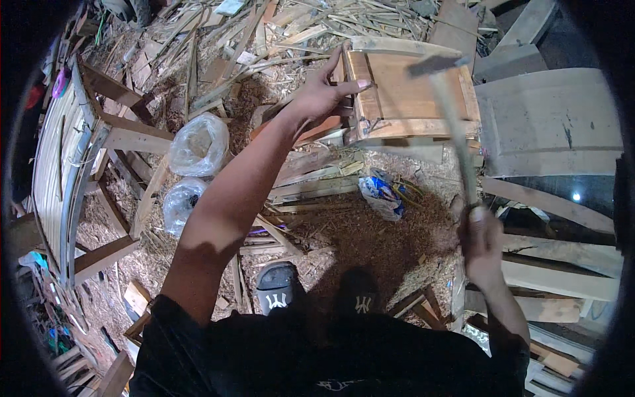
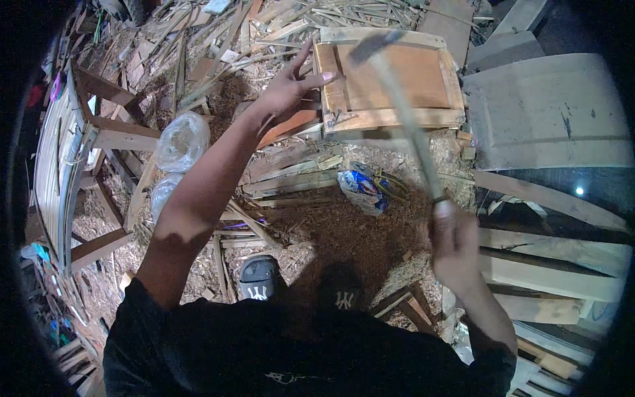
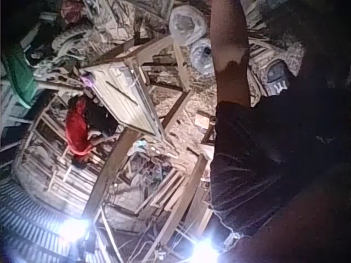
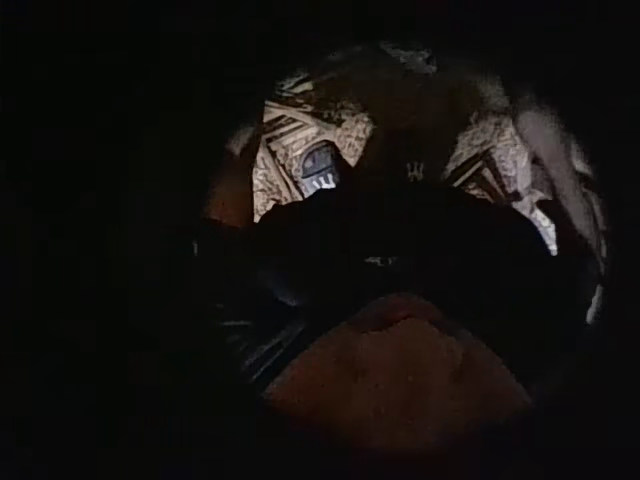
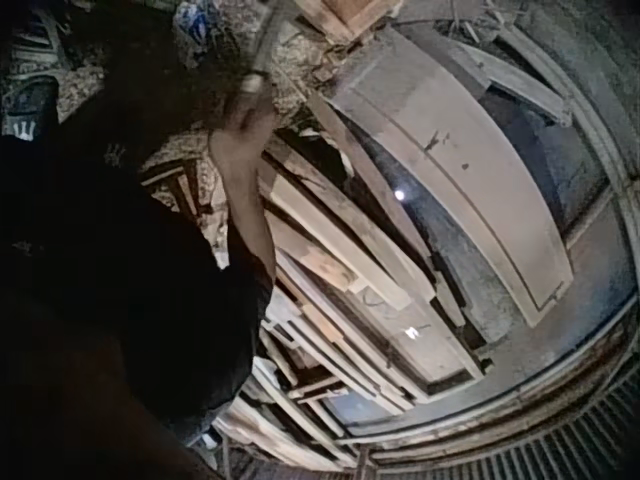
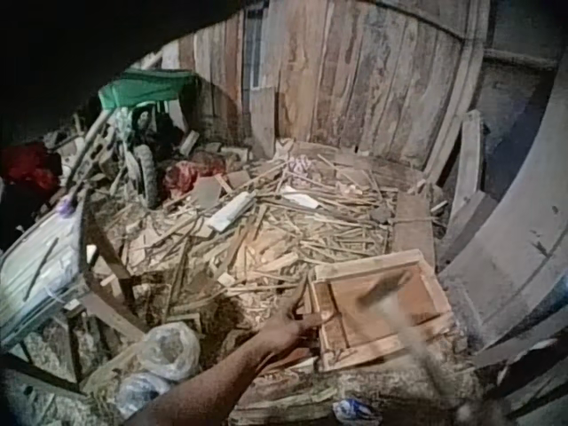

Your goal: The person assembles a small wooden stool by hammering nails into the joints and checking the stability of the structure by hand.

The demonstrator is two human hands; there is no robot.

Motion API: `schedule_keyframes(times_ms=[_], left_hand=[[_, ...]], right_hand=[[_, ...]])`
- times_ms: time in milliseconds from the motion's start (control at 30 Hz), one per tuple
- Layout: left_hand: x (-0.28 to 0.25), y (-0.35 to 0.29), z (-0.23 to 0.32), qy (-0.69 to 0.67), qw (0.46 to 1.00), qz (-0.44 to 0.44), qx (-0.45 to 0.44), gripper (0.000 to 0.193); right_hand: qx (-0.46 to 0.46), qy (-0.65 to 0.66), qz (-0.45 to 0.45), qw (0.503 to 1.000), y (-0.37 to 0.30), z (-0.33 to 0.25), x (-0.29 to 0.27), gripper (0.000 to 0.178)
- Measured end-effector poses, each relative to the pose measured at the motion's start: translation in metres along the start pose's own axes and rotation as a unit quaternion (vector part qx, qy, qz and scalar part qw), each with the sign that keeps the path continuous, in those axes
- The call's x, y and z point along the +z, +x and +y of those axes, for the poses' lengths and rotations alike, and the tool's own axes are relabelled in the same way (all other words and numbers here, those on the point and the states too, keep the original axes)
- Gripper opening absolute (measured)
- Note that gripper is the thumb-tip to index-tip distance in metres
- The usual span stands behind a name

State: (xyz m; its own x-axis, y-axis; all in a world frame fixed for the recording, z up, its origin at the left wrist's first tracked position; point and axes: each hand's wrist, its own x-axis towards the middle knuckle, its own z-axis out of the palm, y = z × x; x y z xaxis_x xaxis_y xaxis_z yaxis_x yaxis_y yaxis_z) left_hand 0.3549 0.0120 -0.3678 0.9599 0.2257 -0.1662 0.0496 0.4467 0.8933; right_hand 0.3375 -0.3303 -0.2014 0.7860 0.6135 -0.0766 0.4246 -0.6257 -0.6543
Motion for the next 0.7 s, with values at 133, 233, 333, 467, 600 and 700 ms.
schedule_keyframes(times_ms=[133, 233, 333, 467, 600, 700], left_hand=[[-0.020, -0.018, 0.006, 0.063, 0.997, 0.038, -0.031, 0.102], [-0.003, -0.006, 0.002, 0.003, 1.000, 0.018, -0.003, 0.106], [-0.007, -0.015, 0.004, 0.035, 0.999, 0.014, -0.004, 0.107], [-0.009, -0.020, 0.008, 0.028, 0.998, 0.039, -0.027, 0.100], [-0.020, -0.021, 0.003, 0.050, 0.998, 0.041, -0.022, 0.099], [0.001, -0.011, 0.003, 0.015, 0.999, 0.031, -0.025, 0.099]], right_hand=[[0.031, 0.349, 0.021, 0.936, 0.005, 0.005, -0.007, 0.045], [0.081, 0.176, -0.032, 0.981, -0.012, 0.047, 0.015, 0.041], [0.077, -0.029, -0.145, 0.986, -0.017, 0.052, 0.019, 0.042], [0.104, 0.080, -0.050, 0.990, -0.001, 0.009, 0.012, 0.044], [0.083, 0.320, 0.044, 0.943, 0.012, -0.007, -0.007, 0.046], [0.002, 0.145, 0.017, 0.989, -0.019, 0.054, 0.016, 0.047]])
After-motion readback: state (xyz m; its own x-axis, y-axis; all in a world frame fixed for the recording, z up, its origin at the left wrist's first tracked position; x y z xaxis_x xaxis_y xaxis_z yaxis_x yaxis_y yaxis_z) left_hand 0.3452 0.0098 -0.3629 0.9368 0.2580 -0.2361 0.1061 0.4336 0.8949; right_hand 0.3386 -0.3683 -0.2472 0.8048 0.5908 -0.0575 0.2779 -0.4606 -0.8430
